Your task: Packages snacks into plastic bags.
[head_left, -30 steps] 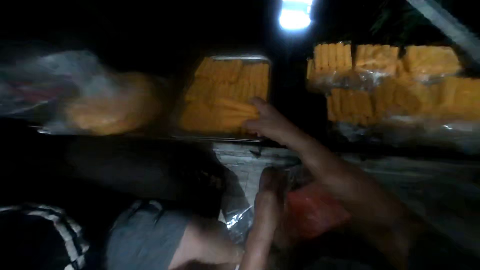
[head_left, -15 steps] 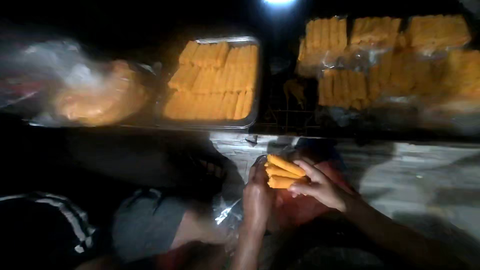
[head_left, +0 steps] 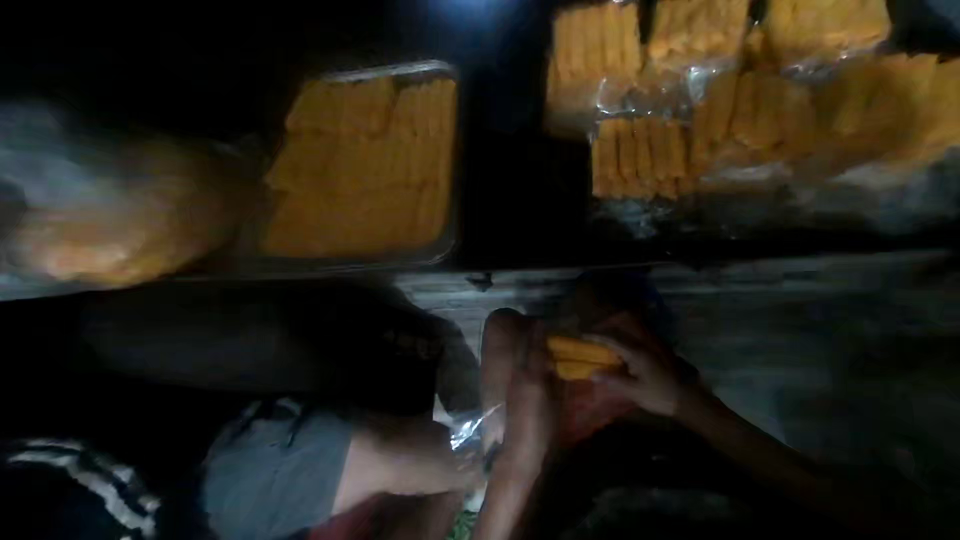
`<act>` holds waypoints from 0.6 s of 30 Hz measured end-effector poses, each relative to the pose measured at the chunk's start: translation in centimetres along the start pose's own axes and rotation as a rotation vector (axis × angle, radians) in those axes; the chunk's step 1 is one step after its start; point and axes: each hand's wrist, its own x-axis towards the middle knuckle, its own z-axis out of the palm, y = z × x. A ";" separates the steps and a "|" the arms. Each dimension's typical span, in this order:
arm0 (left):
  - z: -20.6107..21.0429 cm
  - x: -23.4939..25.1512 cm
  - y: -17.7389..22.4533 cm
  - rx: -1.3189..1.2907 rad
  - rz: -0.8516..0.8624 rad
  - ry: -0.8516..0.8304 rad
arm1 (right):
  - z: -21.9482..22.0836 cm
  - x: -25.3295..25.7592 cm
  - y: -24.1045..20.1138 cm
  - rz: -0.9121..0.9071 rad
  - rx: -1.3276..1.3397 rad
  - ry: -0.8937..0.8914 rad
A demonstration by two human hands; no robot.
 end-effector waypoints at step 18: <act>4.5 -0.4 3.8 0.362 0.181 0.045 | 1.6 -2.7 1.6 -0.142 -0.322 0.333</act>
